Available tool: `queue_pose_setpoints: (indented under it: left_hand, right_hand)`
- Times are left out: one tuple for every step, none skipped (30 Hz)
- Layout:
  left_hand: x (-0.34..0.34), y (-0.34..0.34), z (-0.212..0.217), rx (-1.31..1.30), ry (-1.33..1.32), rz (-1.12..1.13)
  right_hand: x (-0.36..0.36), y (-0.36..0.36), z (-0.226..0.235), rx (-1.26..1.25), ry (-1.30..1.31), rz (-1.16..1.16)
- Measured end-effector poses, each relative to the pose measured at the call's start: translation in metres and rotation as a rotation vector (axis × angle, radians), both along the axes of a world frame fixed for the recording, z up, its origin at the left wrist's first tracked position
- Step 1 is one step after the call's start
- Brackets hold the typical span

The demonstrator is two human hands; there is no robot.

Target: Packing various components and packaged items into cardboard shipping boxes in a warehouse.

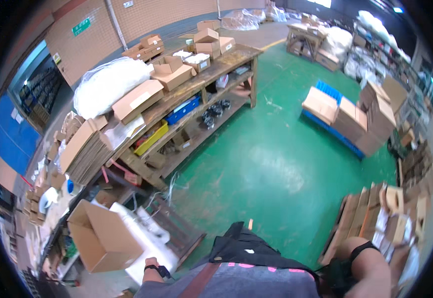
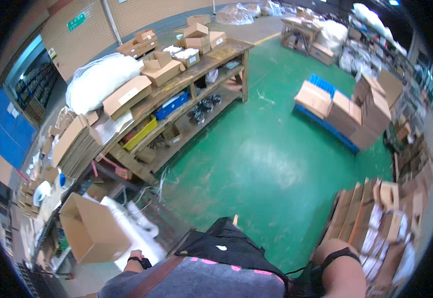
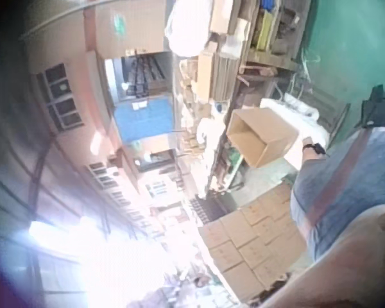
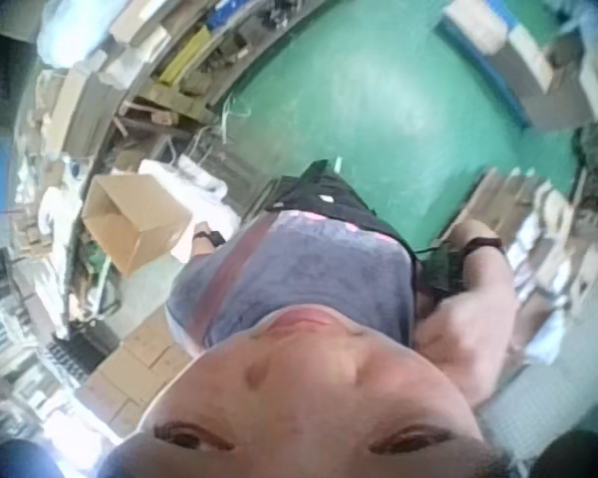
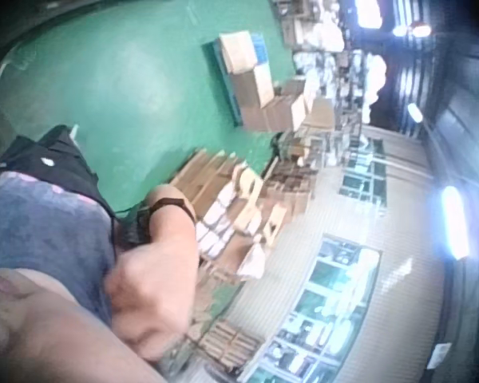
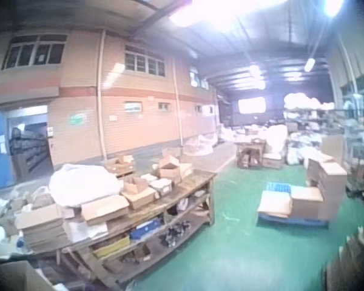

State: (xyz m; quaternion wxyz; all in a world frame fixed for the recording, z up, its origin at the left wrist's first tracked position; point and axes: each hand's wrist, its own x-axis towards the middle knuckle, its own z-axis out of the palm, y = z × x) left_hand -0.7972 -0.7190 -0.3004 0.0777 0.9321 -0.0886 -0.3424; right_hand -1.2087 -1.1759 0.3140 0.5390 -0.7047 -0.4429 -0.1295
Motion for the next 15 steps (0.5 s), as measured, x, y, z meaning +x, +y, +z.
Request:
queue_pose_setpoints:
  left_hand:
    - [0.009, -0.017, 0.005, 0.046, 0.041, 0.201]
    - [0.013, -0.074, -0.014, 0.097, -0.143, -0.261]
    - [0.022, -0.175, 0.017, 0.318, 0.119, -0.873]
    - [0.036, -0.23, 0.02, 0.112, 0.164, -0.694]
    - [0.054, -0.267, 0.006, -0.146, -0.119, -1.035]
    - [0.057, -0.351, 0.027, -0.368, 0.208, -0.426]
    - [0.069, -0.478, 0.075, -0.576, 0.147, -0.442]
    - [0.084, -0.511, 0.076, -0.726, 0.075, -0.451]
    - [0.097, -0.566, 0.092, -0.754, 0.072, -0.465]
    - [0.107, -0.621, 0.115, -0.815, 0.084, -0.458]
    - [0.113, -0.664, 0.131, -0.883, 0.096, -0.442]
    - [0.121, -0.686, 0.135, -0.868, 0.094, -0.438]
    - [0.131, -0.716, 0.137, -0.898, 0.164, -0.302]
    - [0.141, -0.744, 0.139, -0.924, 0.233, -0.157]
    - [0.15, -0.749, 0.127, -0.874, 0.226, -0.056]
  right_hand:
    - [0.013, -0.034, 0.002, -0.017, 0.016, 0.015]
    - [0.025, -0.069, 0.003, -0.233, 0.091, -0.017]
    - [0.052, -0.09, -0.007, -0.455, 0.21, -0.077]
    - [0.061, -0.13, 0.005, -0.533, 0.285, -0.077]
    - [0.071, -0.175, 0.016, -0.607, 0.338, -0.056]
    - [0.106, -0.217, 0.001, -0.408, 0.297, -0.173]
    - [0.1, -0.232, 0.008, -0.224, 0.23, -0.44]
    - [0.126, -0.253, -0.011, 0.192, 0.059, -0.568]
    - [0.144, -0.267, -0.024, 0.6, -0.107, -0.749]
    - [0.155, -0.296, -0.026, 0.619, -0.117, -0.77]
    - [0.166, -0.336, -0.019, 0.519, 0.131, -0.64]
    - [0.179, -0.378, -0.009, 0.416, 0.38, -0.48]
    - [0.19, -0.416, 0.004, 0.302, 0.617, -0.321]
    - [0.206, -0.441, 0.016, 0.329, 0.739, -0.388]
    - [0.208, -0.48, 0.008, 0.323, 0.743, -0.363]
